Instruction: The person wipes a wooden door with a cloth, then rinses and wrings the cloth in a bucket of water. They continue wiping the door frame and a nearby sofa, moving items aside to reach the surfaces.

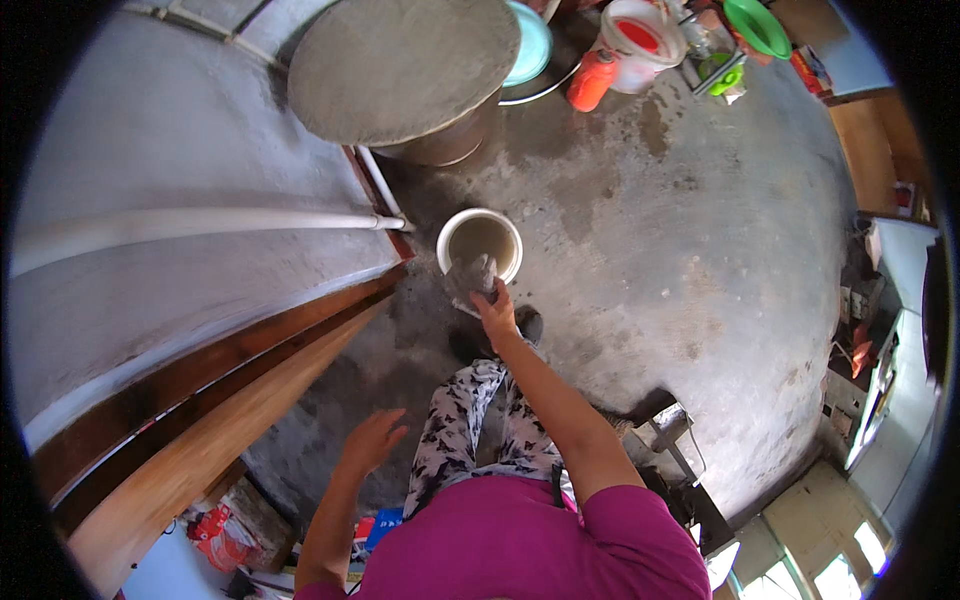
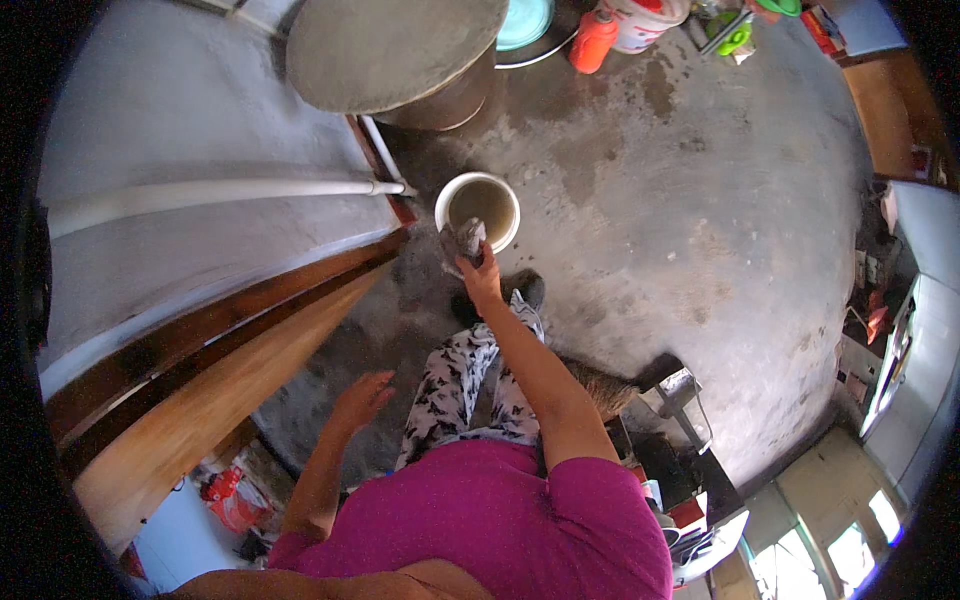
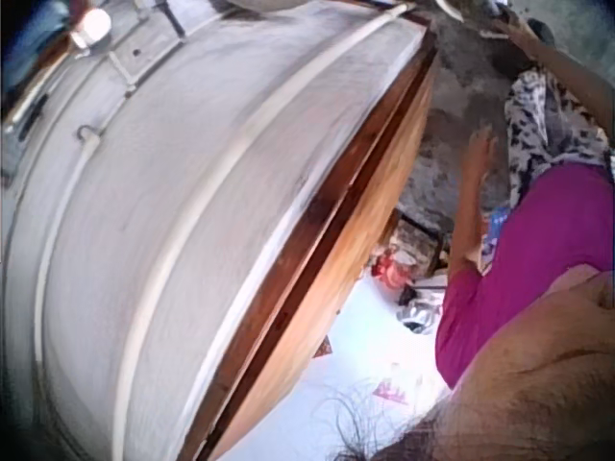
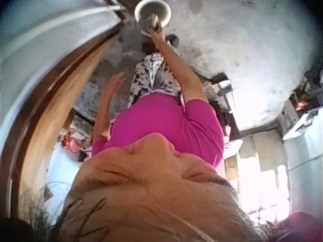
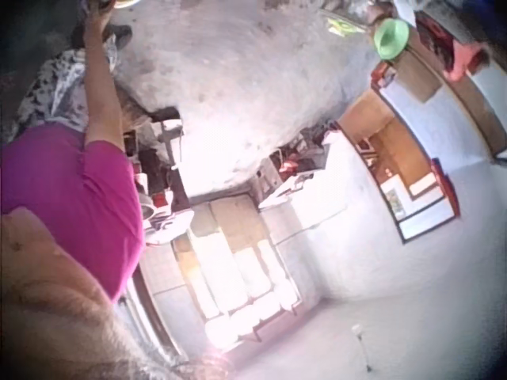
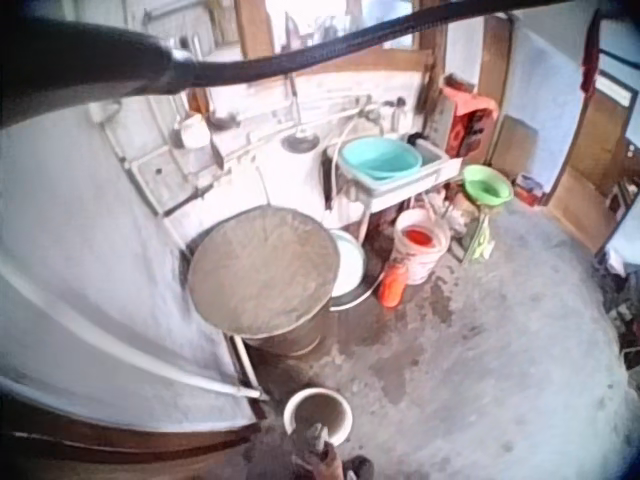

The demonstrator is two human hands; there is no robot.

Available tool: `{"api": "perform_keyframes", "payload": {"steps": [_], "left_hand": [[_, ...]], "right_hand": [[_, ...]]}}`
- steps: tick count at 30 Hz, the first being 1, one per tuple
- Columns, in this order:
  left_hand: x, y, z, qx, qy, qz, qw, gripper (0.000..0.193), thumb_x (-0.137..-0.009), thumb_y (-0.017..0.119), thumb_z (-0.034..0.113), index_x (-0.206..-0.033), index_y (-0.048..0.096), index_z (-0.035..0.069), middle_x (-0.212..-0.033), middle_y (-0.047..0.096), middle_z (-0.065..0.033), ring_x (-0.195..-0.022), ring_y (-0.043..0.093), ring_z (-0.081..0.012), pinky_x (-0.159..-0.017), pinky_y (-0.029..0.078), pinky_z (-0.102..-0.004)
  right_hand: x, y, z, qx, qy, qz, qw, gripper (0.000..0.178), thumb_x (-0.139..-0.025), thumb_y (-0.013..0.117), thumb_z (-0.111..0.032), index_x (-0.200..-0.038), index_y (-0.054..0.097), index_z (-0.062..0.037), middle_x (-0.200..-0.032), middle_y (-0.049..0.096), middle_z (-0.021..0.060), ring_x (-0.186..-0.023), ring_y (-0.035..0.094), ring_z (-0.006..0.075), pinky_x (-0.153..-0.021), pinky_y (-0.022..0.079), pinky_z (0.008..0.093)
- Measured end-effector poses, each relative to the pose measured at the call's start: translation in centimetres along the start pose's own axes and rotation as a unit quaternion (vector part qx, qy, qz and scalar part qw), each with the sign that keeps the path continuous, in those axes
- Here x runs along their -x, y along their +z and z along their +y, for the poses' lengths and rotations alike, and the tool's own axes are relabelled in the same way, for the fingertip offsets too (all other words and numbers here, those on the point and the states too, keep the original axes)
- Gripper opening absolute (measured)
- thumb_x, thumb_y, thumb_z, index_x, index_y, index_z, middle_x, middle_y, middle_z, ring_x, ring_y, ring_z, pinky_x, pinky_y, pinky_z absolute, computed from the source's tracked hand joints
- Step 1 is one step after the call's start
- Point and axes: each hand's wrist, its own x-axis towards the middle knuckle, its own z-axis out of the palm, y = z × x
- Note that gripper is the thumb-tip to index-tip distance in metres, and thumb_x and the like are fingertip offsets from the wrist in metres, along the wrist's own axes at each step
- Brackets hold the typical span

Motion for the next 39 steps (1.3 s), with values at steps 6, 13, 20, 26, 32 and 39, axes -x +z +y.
{"api": "perform_keyframes", "payload": {"steps": [6, 13, 20, 26, 32, 39], "left_hand": [[-9.5, 1.6, -3.1, -0.031, 0.034, 0.016, 0.999, 0.035, -0.099, 0.063, 0.027, -0.13, 0.061, 0.011, -0.113, 0.066, -0.0163, -0.096, 0.066, -0.037, -0.082, 0.053, -0.0453], [-24.4, 6.0, -5.1, -0.036, 0.164, 0.059, 0.984, 0.041, -0.099, 0.064, 0.024, -0.134, 0.053, 0.006, -0.123, 0.06, -0.0192, -0.108, 0.063, -0.0373, -0.085, 0.054, -0.0462], [-43.0, 11.4, -3.0, -0.117, 0.208, 0.099, 0.966, 0.047, -0.094, 0.069, 0.025, -0.135, 0.054, 0.005, -0.126, 0.058, -0.0175, -0.111, 0.062, -0.0377, -0.088, 0.054, -0.0467], [-56.6, 16.9, -0.4, -0.161, 0.117, -0.031, 0.98, 0.053, -0.099, 0.056, 0.037, -0.148, 0.048, 0.018, -0.157, 0.032, -0.0238, -0.139, 0.04, -0.0441, -0.107, 0.041, -0.0607], [-63.5, 22.8, -2.1, -0.213, 0.136, 0.092, 0.963, 0.058, -0.089, 0.066, 0.042, -0.144, 0.052, 0.03, -0.164, 0.02, -0.02, -0.146, 0.028, -0.048, -0.105, 0.034, -0.0734], [-71.4, 30.0, -6.8, -0.14, -0.041, -0.018, 0.989, 0.033, -0.098, 0.055, 0.03, -0.125, 0.071, 0.019, -0.154, 0.047, -0.0122, -0.134, 0.052, -0.0388, -0.099, 0.048, -0.059]], "right_hand": [[-8.9, -1.5, 4.9, 0.075, -0.115, 0.057, 0.989, 0.061, -0.092, 0.069, -0.022, -0.146, 0.047, -0.0026, -0.143, 0.055, 0.0213, -0.128, 0.054, 0.0367, -0.108, 0.042, 0.0402], [-7.8, -4.3, -8.9, 0.279, -0.504, 0.07, 0.814, 0.047, -0.09, 0.066, -0.004, -0.135, 0.055, -0.0016, -0.138, 0.057, 0.0209, -0.126, 0.054, 0.0388, -0.106, 0.043, 0.0467], [-4.0, -6.4, -13.2, 0.318, -0.69, -0.039, 0.649, 0.041, -0.085, 0.07, -0.007, -0.125, 0.061, -0.0038, -0.132, 0.06, 0.0166, -0.12, 0.057, 0.0337, -0.102, 0.044, 0.0444], [-5.9, -8.9, -9.1, 0.307, -0.751, 0.046, 0.584, 0.046, -0.09, 0.065, -0.014, -0.133, 0.055, -0.0031, -0.141, 0.052, 0.0163, -0.127, 0.052, 0.033, -0.109, 0.038, 0.0462], [-13.7, -8.8, -2.5, 0.256, -0.644, 0.205, 0.691, 0.052, -0.096, 0.061, -0.022, -0.142, 0.048, -0.0025, -0.149, 0.045, 0.0159, -0.133, 0.048, 0.0322, -0.116, 0.031, 0.0479], [-26.1, -4.3, 9.9, 0.597, -0.419, 0.029, 0.684, 0.081, -0.091, 0.068, -0.038, -0.158, 0.03, -0.0155, -0.159, 0.03, 0.0202, -0.141, 0.033, 0.042, -0.115, 0.027, 0.0548]]}}
